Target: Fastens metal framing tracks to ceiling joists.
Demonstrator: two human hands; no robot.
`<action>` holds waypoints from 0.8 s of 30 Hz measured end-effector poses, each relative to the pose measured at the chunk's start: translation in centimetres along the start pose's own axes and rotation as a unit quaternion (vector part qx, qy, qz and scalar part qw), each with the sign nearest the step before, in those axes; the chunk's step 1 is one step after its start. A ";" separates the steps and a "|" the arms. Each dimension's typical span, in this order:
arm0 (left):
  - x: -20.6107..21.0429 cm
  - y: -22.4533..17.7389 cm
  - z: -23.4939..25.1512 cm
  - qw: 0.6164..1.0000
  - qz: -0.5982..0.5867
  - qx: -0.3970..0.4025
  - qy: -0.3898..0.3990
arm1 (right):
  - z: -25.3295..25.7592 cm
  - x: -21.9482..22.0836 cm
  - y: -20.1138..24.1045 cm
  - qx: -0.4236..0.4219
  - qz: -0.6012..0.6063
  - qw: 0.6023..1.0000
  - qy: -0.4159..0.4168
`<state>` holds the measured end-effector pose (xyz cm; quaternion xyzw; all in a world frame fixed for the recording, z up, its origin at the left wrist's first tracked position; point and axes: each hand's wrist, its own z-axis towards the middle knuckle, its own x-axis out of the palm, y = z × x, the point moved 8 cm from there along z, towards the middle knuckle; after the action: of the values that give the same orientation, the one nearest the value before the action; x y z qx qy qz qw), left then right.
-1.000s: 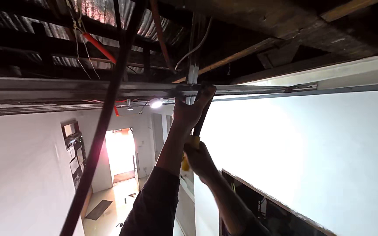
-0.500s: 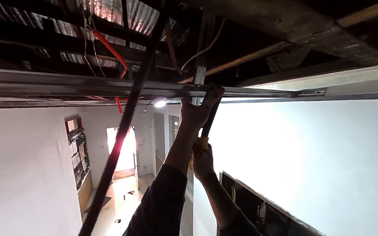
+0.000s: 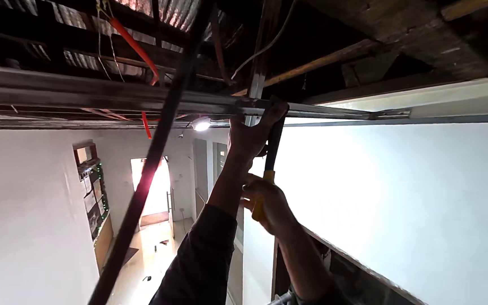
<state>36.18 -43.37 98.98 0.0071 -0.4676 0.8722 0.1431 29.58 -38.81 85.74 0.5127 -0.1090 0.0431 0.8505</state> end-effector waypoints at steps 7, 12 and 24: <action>-0.5 -0.1 0.8 0.999 0.042 -0.002 -0.021 | 2.9 1.7 -0.6 -0.159 -0.075 0.977 -0.121; -0.7 -0.9 0.5 0.999 0.037 0.016 0.022 | -0.5 0.5 1.7 0.001 -0.152 0.988 -0.005; -0.7 -0.2 1.0 0.998 0.055 0.010 -0.016 | 2.0 1.2 -0.7 -0.080 -0.025 0.995 -0.059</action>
<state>36.81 -44.24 99.55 -0.0036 -0.4607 0.8833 0.0872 30.55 -40.92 86.33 0.4475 -0.1490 -0.0171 0.8816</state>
